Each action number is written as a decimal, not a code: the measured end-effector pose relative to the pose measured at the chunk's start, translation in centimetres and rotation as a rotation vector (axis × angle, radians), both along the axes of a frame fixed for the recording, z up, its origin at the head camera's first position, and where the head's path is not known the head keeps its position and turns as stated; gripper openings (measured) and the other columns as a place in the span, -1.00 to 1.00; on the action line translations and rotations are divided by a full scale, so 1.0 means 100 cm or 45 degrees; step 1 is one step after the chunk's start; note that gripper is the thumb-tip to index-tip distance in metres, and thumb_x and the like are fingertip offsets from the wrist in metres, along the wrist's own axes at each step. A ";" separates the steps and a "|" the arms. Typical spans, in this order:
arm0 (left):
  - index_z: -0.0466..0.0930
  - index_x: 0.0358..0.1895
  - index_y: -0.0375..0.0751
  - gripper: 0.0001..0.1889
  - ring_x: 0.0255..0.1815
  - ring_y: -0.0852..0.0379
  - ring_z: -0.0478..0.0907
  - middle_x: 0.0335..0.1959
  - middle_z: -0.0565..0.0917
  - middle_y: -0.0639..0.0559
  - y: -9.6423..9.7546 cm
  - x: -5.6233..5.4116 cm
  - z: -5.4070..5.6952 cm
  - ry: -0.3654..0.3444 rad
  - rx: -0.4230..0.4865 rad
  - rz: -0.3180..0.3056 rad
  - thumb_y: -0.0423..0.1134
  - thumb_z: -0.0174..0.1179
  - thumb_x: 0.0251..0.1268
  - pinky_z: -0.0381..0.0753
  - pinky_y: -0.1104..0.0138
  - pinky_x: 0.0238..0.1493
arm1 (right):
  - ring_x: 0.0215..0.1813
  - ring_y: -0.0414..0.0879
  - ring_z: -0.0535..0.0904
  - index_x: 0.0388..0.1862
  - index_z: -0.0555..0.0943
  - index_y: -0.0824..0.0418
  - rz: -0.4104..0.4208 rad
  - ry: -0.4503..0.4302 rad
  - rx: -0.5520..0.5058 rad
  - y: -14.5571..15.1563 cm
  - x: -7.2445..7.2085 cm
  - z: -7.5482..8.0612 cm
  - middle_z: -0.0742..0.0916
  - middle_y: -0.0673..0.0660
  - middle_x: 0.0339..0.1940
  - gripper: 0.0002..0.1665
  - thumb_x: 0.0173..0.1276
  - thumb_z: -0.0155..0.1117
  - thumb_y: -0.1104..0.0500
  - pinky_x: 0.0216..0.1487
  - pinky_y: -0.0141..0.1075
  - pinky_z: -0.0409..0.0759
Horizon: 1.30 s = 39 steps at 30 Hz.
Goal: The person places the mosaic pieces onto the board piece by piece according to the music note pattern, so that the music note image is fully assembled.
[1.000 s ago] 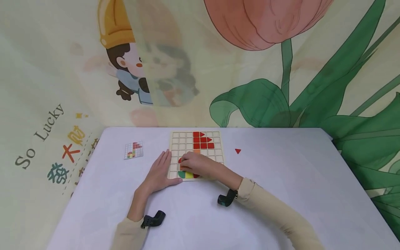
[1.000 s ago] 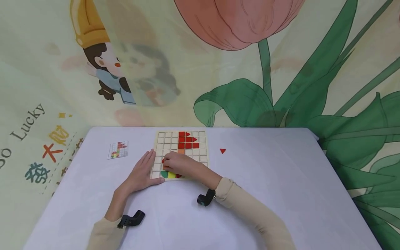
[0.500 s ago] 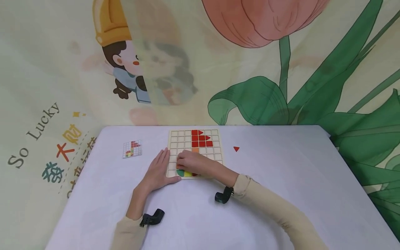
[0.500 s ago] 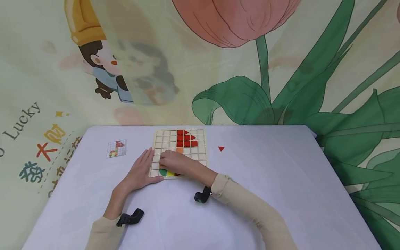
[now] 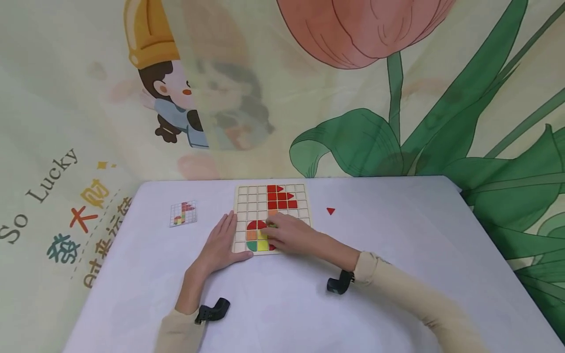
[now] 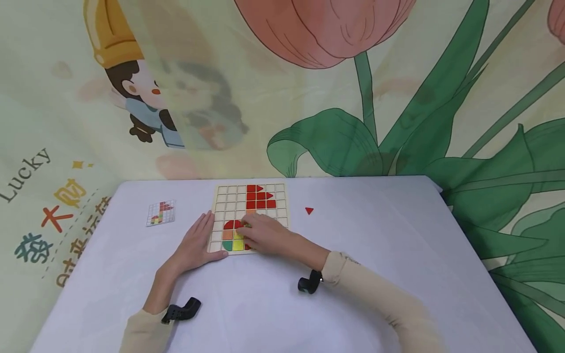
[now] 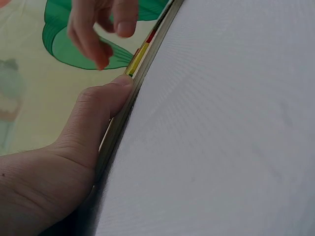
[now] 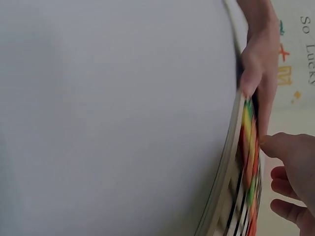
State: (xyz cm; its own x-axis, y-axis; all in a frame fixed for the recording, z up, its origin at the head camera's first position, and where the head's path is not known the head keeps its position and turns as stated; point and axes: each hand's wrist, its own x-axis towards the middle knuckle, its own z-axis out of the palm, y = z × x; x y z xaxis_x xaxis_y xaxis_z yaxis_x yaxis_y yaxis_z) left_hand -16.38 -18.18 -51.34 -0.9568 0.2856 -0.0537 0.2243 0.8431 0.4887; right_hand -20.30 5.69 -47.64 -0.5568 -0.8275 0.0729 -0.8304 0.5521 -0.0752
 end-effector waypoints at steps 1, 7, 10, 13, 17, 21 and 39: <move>-0.17 0.55 -0.33 0.21 0.61 -0.22 -0.20 0.60 -0.10 -0.24 -0.001 0.000 0.000 0.002 -0.004 0.000 0.24 0.36 0.00 0.00 -0.16 0.54 | 0.05 -0.15 0.53 0.13 0.64 -0.05 -0.028 -0.010 -0.002 0.011 -0.001 0.000 0.65 0.01 0.06 -0.65 0.38 0.23 0.01 0.05 -0.37 0.59; -0.16 0.55 -0.32 0.20 0.61 -0.20 -0.20 0.60 -0.10 -0.22 -0.003 0.001 0.000 0.000 0.020 0.009 0.20 0.38 0.00 -0.02 -0.13 0.55 | -0.03 -0.07 0.58 0.01 0.70 0.08 -0.241 -0.026 -0.070 0.083 -0.023 0.003 0.70 0.08 -0.06 -0.73 0.33 0.31 0.14 -0.04 -0.29 0.64; -0.16 0.55 -0.32 0.20 0.61 -0.20 -0.20 0.60 -0.10 -0.23 -0.004 0.001 0.000 0.004 0.019 0.014 0.20 0.38 -0.01 -0.02 -0.14 0.55 | -0.09 -0.05 0.60 -0.08 0.73 0.16 -0.388 -0.024 -0.125 0.114 -0.038 0.001 0.71 0.11 -0.13 -0.77 0.28 0.35 0.20 -0.10 -0.24 0.66; -0.15 0.55 -0.32 0.20 0.61 -0.20 -0.20 0.60 -0.09 -0.23 -0.004 0.000 0.000 0.011 0.015 0.016 0.19 0.38 -0.01 -0.02 -0.14 0.54 | -0.09 -0.03 0.62 -0.08 0.73 0.20 -0.526 -0.059 -0.160 0.135 -0.050 -0.003 0.71 0.12 -0.14 -0.75 0.26 0.38 0.19 -0.09 -0.21 0.67; -0.16 0.55 -0.31 0.20 0.61 -0.20 -0.20 0.60 -0.10 -0.23 -0.004 -0.001 -0.001 0.012 0.009 0.016 0.20 0.38 0.00 -0.02 -0.15 0.54 | -0.05 -0.02 0.63 -0.07 0.73 0.20 -0.586 -0.135 -0.226 0.149 -0.059 -0.007 0.71 0.12 -0.14 -0.73 0.25 0.38 0.18 -0.05 -0.17 0.68; -0.16 0.55 -0.31 0.20 0.61 -0.21 -0.20 0.60 -0.10 -0.23 -0.004 -0.001 -0.002 0.011 -0.001 0.013 0.21 0.38 -0.01 0.00 -0.16 0.54 | -0.04 -0.02 0.64 -0.11 0.74 0.20 -0.447 -0.163 -0.254 0.154 -0.058 -0.011 0.72 0.10 -0.13 -0.75 0.21 0.41 0.20 -0.02 -0.17 0.67; -0.20 0.56 -0.29 0.22 0.62 -0.17 -0.22 0.61 -0.13 -0.19 0.000 0.000 -0.001 -0.027 -0.002 0.010 0.22 0.37 0.00 -0.05 -0.11 0.57 | -0.19 -0.13 0.63 -0.22 0.71 0.12 -0.254 0.040 -0.206 0.155 -0.052 -0.018 0.72 0.03 -0.27 -0.82 0.17 0.45 0.23 -0.18 -0.29 0.68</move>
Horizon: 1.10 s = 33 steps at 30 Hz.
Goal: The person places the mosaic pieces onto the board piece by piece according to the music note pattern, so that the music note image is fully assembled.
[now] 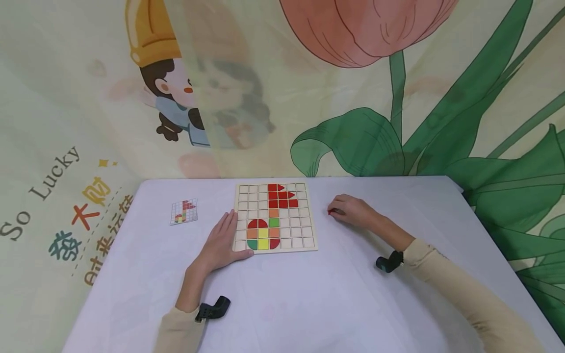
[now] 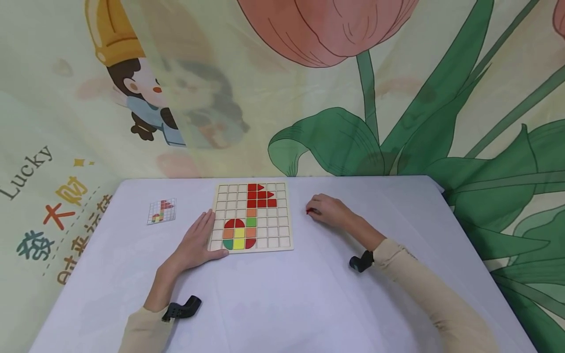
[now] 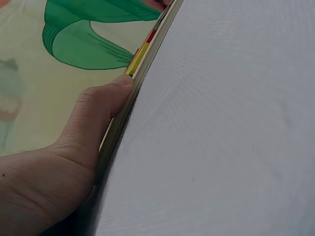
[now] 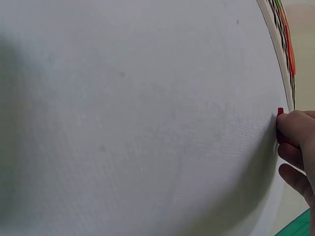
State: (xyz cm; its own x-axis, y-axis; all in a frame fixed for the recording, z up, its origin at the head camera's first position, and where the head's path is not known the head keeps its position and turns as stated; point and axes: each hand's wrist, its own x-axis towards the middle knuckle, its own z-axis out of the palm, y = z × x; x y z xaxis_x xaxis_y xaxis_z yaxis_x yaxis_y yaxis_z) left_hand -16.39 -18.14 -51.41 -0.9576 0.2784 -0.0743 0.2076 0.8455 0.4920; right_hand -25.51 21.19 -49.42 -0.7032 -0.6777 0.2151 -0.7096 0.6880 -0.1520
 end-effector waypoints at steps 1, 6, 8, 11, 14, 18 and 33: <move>-0.20 0.56 -0.29 0.22 0.62 -0.17 -0.22 0.61 -0.13 -0.19 0.000 0.000 0.000 -0.001 0.001 0.000 0.22 0.37 0.00 -0.05 -0.11 0.57 | -0.20 -0.13 0.63 -0.22 0.71 0.12 0.012 0.007 0.006 0.000 0.000 0.000 0.72 0.03 -0.28 -0.82 0.17 0.45 0.23 -0.17 -0.29 0.68; -0.20 0.56 -0.30 0.22 0.62 -0.18 -0.22 0.61 -0.13 -0.19 0.000 0.001 0.000 -0.001 -0.003 -0.002 0.22 0.37 0.00 -0.04 -0.12 0.56 | -0.21 -0.15 0.62 -0.25 0.72 0.12 0.097 0.037 0.020 0.002 -0.005 0.000 0.72 0.01 -0.31 -0.82 0.14 0.46 0.26 -0.16 -0.32 0.67; -0.19 0.55 -0.30 0.21 0.62 -0.19 -0.21 0.61 -0.12 -0.20 0.000 0.001 0.001 -0.003 -0.004 0.001 0.22 0.37 0.00 -0.03 -0.12 0.56 | -0.21 -0.15 0.63 -0.25 0.73 0.13 0.134 0.037 0.009 0.003 -0.007 0.000 0.73 0.01 -0.31 -0.82 0.13 0.47 0.28 -0.15 -0.33 0.67; -0.18 0.55 -0.32 0.21 0.62 -0.19 -0.21 0.61 -0.12 -0.22 0.000 0.002 0.002 -0.002 -0.004 0.001 0.22 0.37 0.01 -0.03 -0.13 0.55 | -0.21 -0.13 0.64 -0.25 0.74 0.16 0.175 0.034 -0.018 0.004 -0.008 -0.001 0.74 0.03 -0.31 -0.81 0.11 0.47 0.30 -0.15 -0.33 0.67; -0.17 0.55 -0.32 0.20 0.62 -0.20 -0.22 0.60 -0.11 -0.22 0.000 0.003 0.002 0.006 -0.001 -0.005 0.22 0.36 0.01 -0.04 -0.13 0.55 | -0.21 -0.12 0.63 -0.25 0.75 0.19 0.182 0.042 -0.022 0.004 -0.008 -0.001 0.73 0.05 -0.31 -0.81 0.11 0.47 0.32 -0.16 -0.34 0.67; -0.17 0.55 -0.33 0.20 0.62 -0.20 -0.21 0.60 -0.11 -0.23 0.000 0.002 0.003 0.015 0.002 -0.012 0.21 0.37 0.01 -0.04 -0.13 0.55 | -0.25 -0.13 0.60 -0.29 0.76 0.21 0.206 0.105 -0.022 0.002 -0.009 -0.001 0.70 0.06 -0.33 -0.82 0.08 0.48 0.33 -0.22 -0.37 0.65; -0.18 0.55 -0.32 0.21 0.62 -0.20 -0.22 0.61 -0.12 -0.22 0.000 0.002 0.003 0.005 -0.004 -0.005 0.22 0.36 0.01 -0.04 -0.12 0.56 | -0.21 -0.18 0.61 -0.18 0.74 0.15 0.159 -0.052 0.026 -0.010 -0.014 0.010 0.72 0.00 -0.31 -0.82 0.21 0.38 0.29 -0.13 -0.38 0.66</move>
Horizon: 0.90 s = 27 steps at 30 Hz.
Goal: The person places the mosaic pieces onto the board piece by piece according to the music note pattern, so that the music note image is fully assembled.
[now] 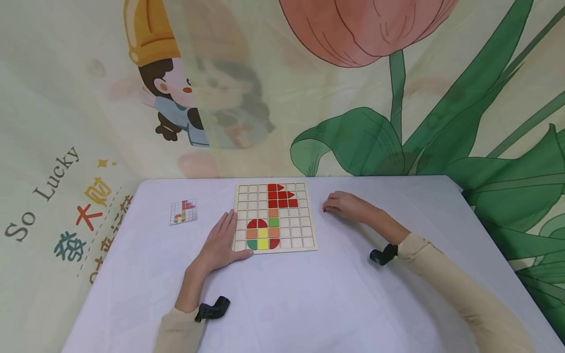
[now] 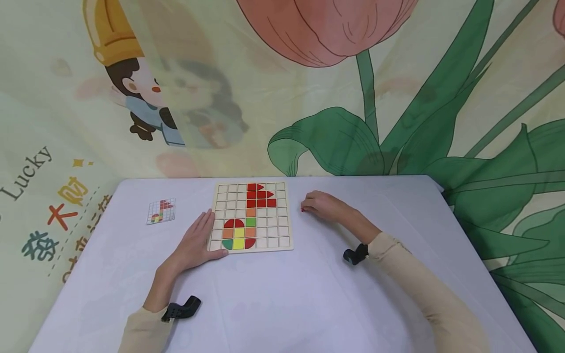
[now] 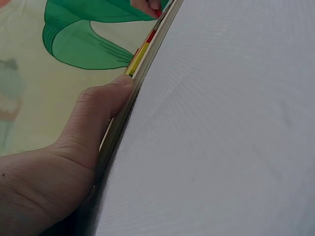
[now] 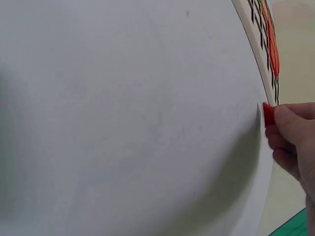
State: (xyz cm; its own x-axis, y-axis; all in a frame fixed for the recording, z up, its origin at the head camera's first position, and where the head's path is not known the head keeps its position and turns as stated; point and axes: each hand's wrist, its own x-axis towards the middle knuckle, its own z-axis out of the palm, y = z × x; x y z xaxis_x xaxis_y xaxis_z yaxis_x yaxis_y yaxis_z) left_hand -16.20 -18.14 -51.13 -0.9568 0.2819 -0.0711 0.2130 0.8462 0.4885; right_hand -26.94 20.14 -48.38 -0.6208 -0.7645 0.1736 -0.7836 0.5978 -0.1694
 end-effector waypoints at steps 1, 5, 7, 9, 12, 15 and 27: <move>-0.18 0.55 -0.32 0.21 0.62 -0.20 -0.22 0.61 -0.12 -0.22 0.000 0.000 0.000 0.002 -0.001 -0.001 0.22 0.36 0.01 -0.04 -0.12 0.56 | -0.21 -0.18 0.61 -0.19 0.74 0.14 0.007 0.018 -0.021 -0.002 0.000 0.001 0.73 -0.01 -0.32 -0.82 0.20 0.39 0.29 -0.13 -0.37 0.66; -0.19 0.55 -0.30 0.21 0.62 -0.18 -0.22 0.61 -0.12 -0.20 0.001 0.000 0.000 -0.001 0.000 0.001 0.21 0.37 0.00 -0.04 -0.12 0.56 | -0.20 -0.17 0.65 -0.18 0.74 0.15 0.053 0.061 -0.123 -0.015 -0.002 0.004 0.77 0.00 -0.30 -0.78 0.17 0.43 0.30 -0.12 -0.35 0.68; -0.18 0.55 -0.30 0.21 0.62 -0.18 -0.22 0.61 -0.11 -0.21 0.001 0.000 0.000 0.005 0.000 0.003 0.21 0.37 -0.01 -0.03 -0.13 0.55 | -0.18 -0.16 0.67 -0.15 0.74 0.15 0.064 0.059 -0.133 -0.024 -0.004 0.004 0.78 0.01 -0.27 -0.77 0.18 0.42 0.29 -0.09 -0.33 0.68; -0.18 0.55 -0.30 0.21 0.62 -0.18 -0.21 0.61 -0.11 -0.21 0.001 0.000 0.000 0.009 0.000 0.005 0.20 0.38 -0.01 -0.02 -0.13 0.55 | -0.15 -0.14 0.68 -0.12 0.74 0.15 0.051 0.034 -0.125 -0.033 -0.006 0.003 0.79 0.02 -0.24 -0.77 0.22 0.39 0.27 -0.05 -0.31 0.68; -0.17 0.55 -0.31 0.20 0.62 -0.20 -0.21 0.60 -0.10 -0.22 0.001 0.000 -0.001 0.011 0.016 0.003 0.19 0.38 -0.01 -0.02 -0.14 0.55 | -0.12 -0.14 0.69 -0.10 0.73 0.15 -0.001 0.006 -0.090 -0.045 -0.011 0.002 0.80 0.02 -0.21 -0.78 0.27 0.35 0.24 -0.02 -0.31 0.67; -0.17 0.55 -0.31 0.20 0.62 -0.20 -0.21 0.61 -0.11 -0.22 0.000 0.000 -0.002 0.002 0.023 0.001 0.20 0.37 0.00 -0.03 -0.14 0.55 | -0.12 -0.12 0.70 -0.10 0.74 0.15 -0.020 0.004 -0.055 -0.053 -0.013 0.001 0.80 0.04 -0.21 -0.78 0.27 0.35 0.24 -0.04 -0.30 0.68; -0.16 0.55 -0.32 0.20 0.61 -0.20 -0.20 0.60 -0.10 -0.23 0.001 0.000 -0.002 0.008 0.009 0.008 0.20 0.38 -0.01 -0.02 -0.14 0.55 | -0.13 -0.04 0.61 -0.19 0.76 0.23 -0.091 -0.098 -0.117 -0.064 -0.015 -0.008 0.74 0.11 -0.21 -0.84 0.25 0.36 0.31 -0.09 -0.27 0.64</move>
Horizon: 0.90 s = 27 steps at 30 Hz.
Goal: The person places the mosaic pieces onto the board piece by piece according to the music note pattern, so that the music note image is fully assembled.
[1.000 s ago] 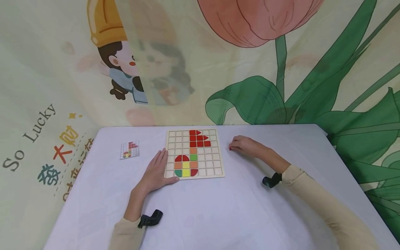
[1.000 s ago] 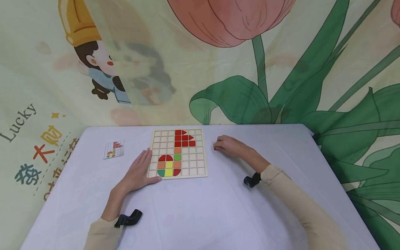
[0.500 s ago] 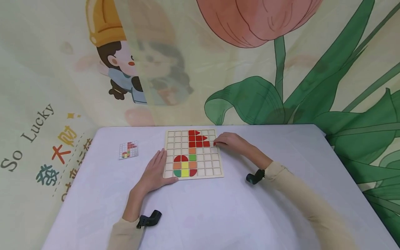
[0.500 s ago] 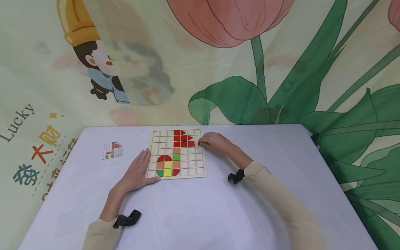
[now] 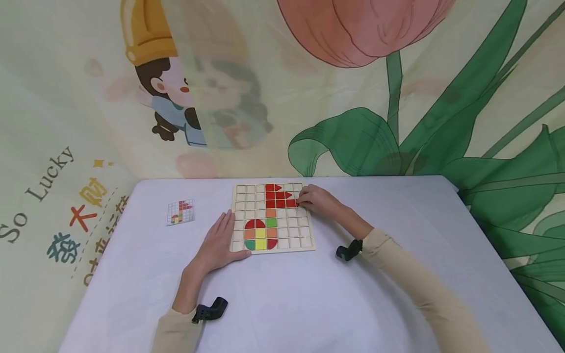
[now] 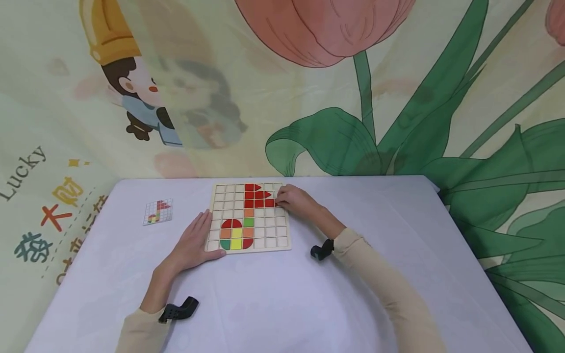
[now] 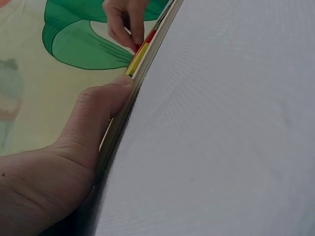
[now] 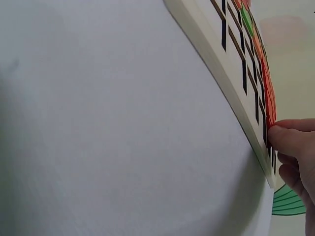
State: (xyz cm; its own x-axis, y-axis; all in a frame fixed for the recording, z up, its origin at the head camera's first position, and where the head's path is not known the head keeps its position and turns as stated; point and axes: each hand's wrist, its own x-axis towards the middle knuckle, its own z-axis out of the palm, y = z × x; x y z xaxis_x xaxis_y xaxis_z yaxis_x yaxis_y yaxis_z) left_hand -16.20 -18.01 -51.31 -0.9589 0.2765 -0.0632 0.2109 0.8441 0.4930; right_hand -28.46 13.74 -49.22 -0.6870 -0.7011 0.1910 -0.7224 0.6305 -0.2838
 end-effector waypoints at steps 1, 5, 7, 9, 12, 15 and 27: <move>-0.16 0.55 -0.32 0.20 0.61 -0.21 -0.20 0.60 -0.10 -0.23 0.000 0.000 0.000 -0.002 0.003 0.001 0.19 0.38 -0.01 -0.01 -0.15 0.54 | -0.11 -0.04 0.61 -0.18 0.76 0.23 -0.037 -0.039 -0.014 -0.001 0.001 -0.001 0.75 0.11 -0.20 -0.83 0.26 0.34 0.30 -0.07 -0.25 0.64; -0.15 0.55 -0.32 0.20 0.61 -0.21 -0.20 0.60 -0.09 -0.23 -0.001 0.002 0.001 -0.008 0.006 0.000 0.19 0.38 -0.01 -0.01 -0.15 0.54 | -0.01 0.00 0.65 -0.11 0.73 0.22 -0.242 -0.168 -0.097 -0.008 0.012 -0.006 0.78 0.13 -0.11 -0.81 0.32 0.29 0.28 0.03 -0.19 0.64; -0.15 0.55 -0.31 0.20 0.61 -0.20 -0.20 0.60 -0.10 -0.23 -0.001 0.001 0.001 -0.002 0.009 -0.002 0.19 0.38 -0.01 -0.01 -0.15 0.54 | 0.06 0.04 0.65 -0.06 0.71 0.23 -0.343 -0.205 -0.155 -0.010 0.019 -0.007 0.77 0.16 -0.05 -0.78 0.34 0.26 0.29 0.10 -0.14 0.63; -0.15 0.55 -0.32 0.20 0.61 -0.20 -0.20 0.60 -0.09 -0.23 -0.001 0.001 0.001 0.006 0.006 0.000 0.19 0.38 -0.01 -0.01 -0.15 0.54 | 0.13 0.08 0.63 0.00 0.70 0.25 -0.417 -0.235 -0.203 -0.014 0.026 -0.006 0.75 0.19 0.00 -0.74 0.35 0.25 0.29 0.17 -0.11 0.61; -0.16 0.55 -0.32 0.20 0.61 -0.21 -0.20 0.60 -0.10 -0.23 0.000 0.000 0.002 0.004 0.004 -0.002 0.19 0.38 -0.01 -0.02 -0.15 0.54 | 0.21 0.11 0.60 0.10 0.65 0.27 -0.489 -0.276 -0.222 -0.017 0.035 -0.005 0.72 0.21 0.09 -0.67 0.37 0.23 0.29 0.23 -0.08 0.57; -0.16 0.55 -0.32 0.20 0.61 -0.20 -0.21 0.60 -0.10 -0.23 0.000 -0.001 0.002 -0.004 0.002 -0.003 0.19 0.38 -0.01 -0.02 -0.14 0.55 | 0.25 0.11 0.56 0.15 0.61 0.30 -0.518 -0.299 -0.191 -0.020 0.040 -0.003 0.69 0.22 0.15 -0.62 0.37 0.23 0.28 0.27 -0.07 0.55; -0.15 0.55 -0.32 0.20 0.61 -0.20 -0.20 0.60 -0.09 -0.23 -0.001 -0.001 0.001 -0.007 0.023 -0.009 0.19 0.38 -0.01 0.00 -0.14 0.54 | 0.41 0.13 0.36 0.31 0.49 0.27 -0.489 -0.178 0.108 -0.025 0.058 0.003 0.53 0.22 0.35 -0.49 0.49 0.10 0.04 0.38 -0.02 0.44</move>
State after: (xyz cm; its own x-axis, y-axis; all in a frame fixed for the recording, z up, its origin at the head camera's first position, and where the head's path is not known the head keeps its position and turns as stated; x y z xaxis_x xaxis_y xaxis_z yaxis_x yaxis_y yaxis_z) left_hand -16.27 -18.11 -51.22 -0.9566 0.2844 -0.0633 0.2140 0.8335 0.5094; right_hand -22.67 11.26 -48.94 -0.9168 -0.3983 0.0295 -0.3884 0.8720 -0.2978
